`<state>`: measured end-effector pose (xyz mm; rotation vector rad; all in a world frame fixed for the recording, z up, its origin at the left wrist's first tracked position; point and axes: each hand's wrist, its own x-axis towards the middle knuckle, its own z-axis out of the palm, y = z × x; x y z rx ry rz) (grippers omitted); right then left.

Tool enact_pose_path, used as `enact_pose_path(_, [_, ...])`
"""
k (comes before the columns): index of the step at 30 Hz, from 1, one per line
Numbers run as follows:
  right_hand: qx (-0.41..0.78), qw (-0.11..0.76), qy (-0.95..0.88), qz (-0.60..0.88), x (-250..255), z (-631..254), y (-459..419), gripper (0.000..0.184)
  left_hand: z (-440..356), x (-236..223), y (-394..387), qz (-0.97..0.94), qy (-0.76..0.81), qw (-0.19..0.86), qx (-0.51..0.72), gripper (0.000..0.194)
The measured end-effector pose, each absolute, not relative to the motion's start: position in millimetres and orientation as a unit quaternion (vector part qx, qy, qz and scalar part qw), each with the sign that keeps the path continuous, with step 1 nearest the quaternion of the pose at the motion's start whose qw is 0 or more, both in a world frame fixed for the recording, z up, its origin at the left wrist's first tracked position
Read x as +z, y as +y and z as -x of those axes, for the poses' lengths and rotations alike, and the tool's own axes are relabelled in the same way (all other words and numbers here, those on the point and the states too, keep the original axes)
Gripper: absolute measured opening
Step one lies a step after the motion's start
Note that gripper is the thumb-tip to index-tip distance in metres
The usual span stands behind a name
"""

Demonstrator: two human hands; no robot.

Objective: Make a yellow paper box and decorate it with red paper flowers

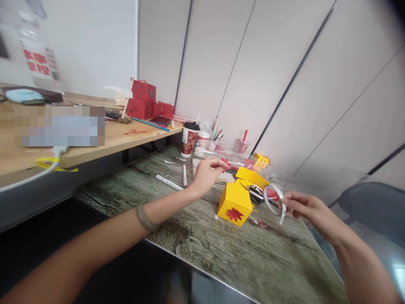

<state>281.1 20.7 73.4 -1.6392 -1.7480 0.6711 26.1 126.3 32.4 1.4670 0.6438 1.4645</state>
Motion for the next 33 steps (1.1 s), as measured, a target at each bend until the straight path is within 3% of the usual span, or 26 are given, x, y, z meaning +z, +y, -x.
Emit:
enact_pose_path(4, [0.251,0.503,-0.596,0.574,84,-260,27,0.028,-27,35,113,-0.632,0.234,0.454,0.583,0.017])
enact_pose_path(8, [0.252,0.594,-0.562,0.517,88,-220,36,0.019,-28,35,105,-0.665,0.202,0.469,0.545,0.014])
enact_pose_path(18, [0.199,0.603,-0.631,0.445,66,-185,37,0.009,-34,30,102,-0.717,0.153,0.488,0.474,0.015])
enact_pose_path(27, [0.070,0.497,-0.740,0.449,66,-183,32,0.006,-32,29,98,-0.717,0.145,0.473,0.491,0.011])
enact_pose_path(33, [0.014,0.553,-0.660,0.508,63,-198,31,0.011,-36,25,100,-0.680,0.183,0.534,0.468,0.043])
